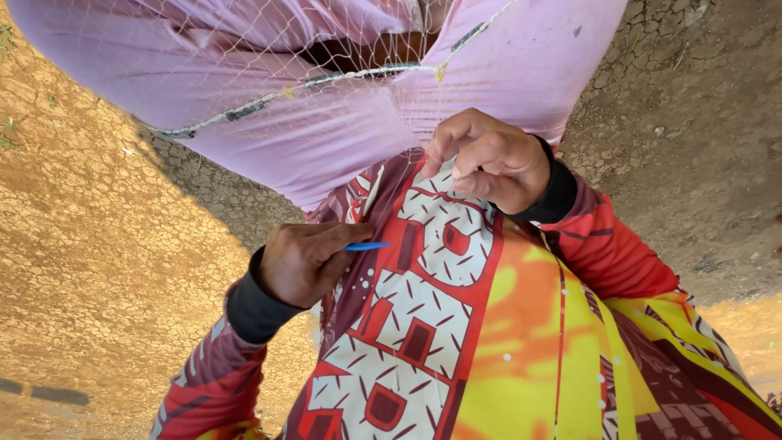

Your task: The person repairs a fishing net by inserting thread into the net with an awl, then pulling and cutting the thread with thread snips.

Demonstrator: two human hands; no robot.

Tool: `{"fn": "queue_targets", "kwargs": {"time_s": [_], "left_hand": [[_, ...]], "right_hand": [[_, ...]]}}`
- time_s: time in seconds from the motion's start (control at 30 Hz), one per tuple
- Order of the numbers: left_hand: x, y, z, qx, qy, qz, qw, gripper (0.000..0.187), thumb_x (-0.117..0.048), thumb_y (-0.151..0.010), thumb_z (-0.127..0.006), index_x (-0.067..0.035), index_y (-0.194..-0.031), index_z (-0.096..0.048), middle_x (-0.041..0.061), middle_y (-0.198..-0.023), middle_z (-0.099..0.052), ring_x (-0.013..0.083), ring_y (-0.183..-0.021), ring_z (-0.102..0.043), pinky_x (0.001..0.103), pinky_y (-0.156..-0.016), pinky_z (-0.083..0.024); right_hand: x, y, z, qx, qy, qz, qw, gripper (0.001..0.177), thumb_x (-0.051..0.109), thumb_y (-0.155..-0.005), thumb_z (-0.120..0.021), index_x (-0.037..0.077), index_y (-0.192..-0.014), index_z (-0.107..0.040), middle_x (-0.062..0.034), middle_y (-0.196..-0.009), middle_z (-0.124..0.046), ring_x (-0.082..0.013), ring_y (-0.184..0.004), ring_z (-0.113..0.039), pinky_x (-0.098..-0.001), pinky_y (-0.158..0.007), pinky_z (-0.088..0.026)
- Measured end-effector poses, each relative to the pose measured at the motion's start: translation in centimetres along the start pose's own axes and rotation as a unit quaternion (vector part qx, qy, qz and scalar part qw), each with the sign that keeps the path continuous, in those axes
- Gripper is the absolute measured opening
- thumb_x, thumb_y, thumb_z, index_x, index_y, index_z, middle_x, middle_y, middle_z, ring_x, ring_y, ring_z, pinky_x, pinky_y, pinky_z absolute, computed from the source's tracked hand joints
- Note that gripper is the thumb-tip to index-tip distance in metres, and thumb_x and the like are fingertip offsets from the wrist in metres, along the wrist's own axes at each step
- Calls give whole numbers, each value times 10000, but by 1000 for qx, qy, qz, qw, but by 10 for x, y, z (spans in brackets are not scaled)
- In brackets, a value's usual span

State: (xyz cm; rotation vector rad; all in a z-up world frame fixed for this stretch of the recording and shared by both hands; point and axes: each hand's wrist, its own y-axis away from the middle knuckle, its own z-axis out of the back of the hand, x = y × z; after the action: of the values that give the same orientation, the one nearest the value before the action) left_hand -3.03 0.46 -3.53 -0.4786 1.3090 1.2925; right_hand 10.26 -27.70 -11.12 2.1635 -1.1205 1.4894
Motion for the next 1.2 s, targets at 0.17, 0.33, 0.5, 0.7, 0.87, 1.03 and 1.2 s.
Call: {"fn": "queue_targets", "kwargs": {"time_s": [0.17,0.33,0.5,0.7,0.87,1.03,1.2], "left_hand": [[-11,-7,-5,-5,-58,-68,996,238,-133,-915,-612,-173,-1096,-761,39,-802,-748,308,-627,-710,418,-556,-584],[-30,-16,-15,-20,-144,-159,976,238,-229,-991,-529,-159,-1079,-739,34,-759,-692,253,-533,-654,375,-535,-573],[-57,-42,-17,53,-152,-271,949,246,-171,-1034,-462,-105,-1061,-697,34,-729,-625,237,-544,-624,346,-533,-531],[-59,-64,-50,64,-166,-293,940,172,-211,-1004,-488,-190,-972,-656,-46,-706,-623,157,-536,-628,311,-541,-516],[-61,-78,-59,66,-171,-275,944,107,-204,-949,-537,-201,-869,-609,-43,-694,-640,205,-555,-653,346,-527,-524],[-55,-82,-76,75,-159,-265,948,99,-212,-934,-537,-236,-845,-576,-73,-661,-633,200,-539,-660,350,-506,-521],[-51,-88,-66,112,-137,-256,950,27,-233,-901,-601,-232,-924,-616,-24,-710,-680,252,-593,-697,417,-542,-549]], "right_hand": [[-9,-1,0,-29,195,49,979,118,69,-932,-743,-35,-958,-695,-210,-929,-602,-331,-774,-649,-455,-711,-563],[-14,-4,-13,-48,339,132,930,69,77,-918,-789,9,-925,-786,-161,-858,-586,-316,-681,-601,-472,-642,-569],[-17,-3,-17,-82,391,240,885,65,6,-924,-745,38,-905,-798,-138,-769,-538,-258,-556,-532,-426,-517,-522],[-17,-2,-18,-86,408,283,864,92,13,-934,-722,36,-875,-790,-134,-755,-533,-238,-524,-524,-407,-472,-493],[-19,-3,-15,-110,400,304,858,58,-49,-865,-774,6,-847,-779,-138,-738,-533,-236,-524,-527,-413,-467,-494],[-16,-8,-22,-129,399,300,857,75,-74,-840,-786,-1,-843,-771,-127,-716,-527,-227,-503,-524,-419,-463,-508],[-31,2,-16,-155,386,255,873,18,-41,-873,-768,-36,-856,-768,-140,-731,-530,-256,-501,-557,-416,-433,-493]]}}
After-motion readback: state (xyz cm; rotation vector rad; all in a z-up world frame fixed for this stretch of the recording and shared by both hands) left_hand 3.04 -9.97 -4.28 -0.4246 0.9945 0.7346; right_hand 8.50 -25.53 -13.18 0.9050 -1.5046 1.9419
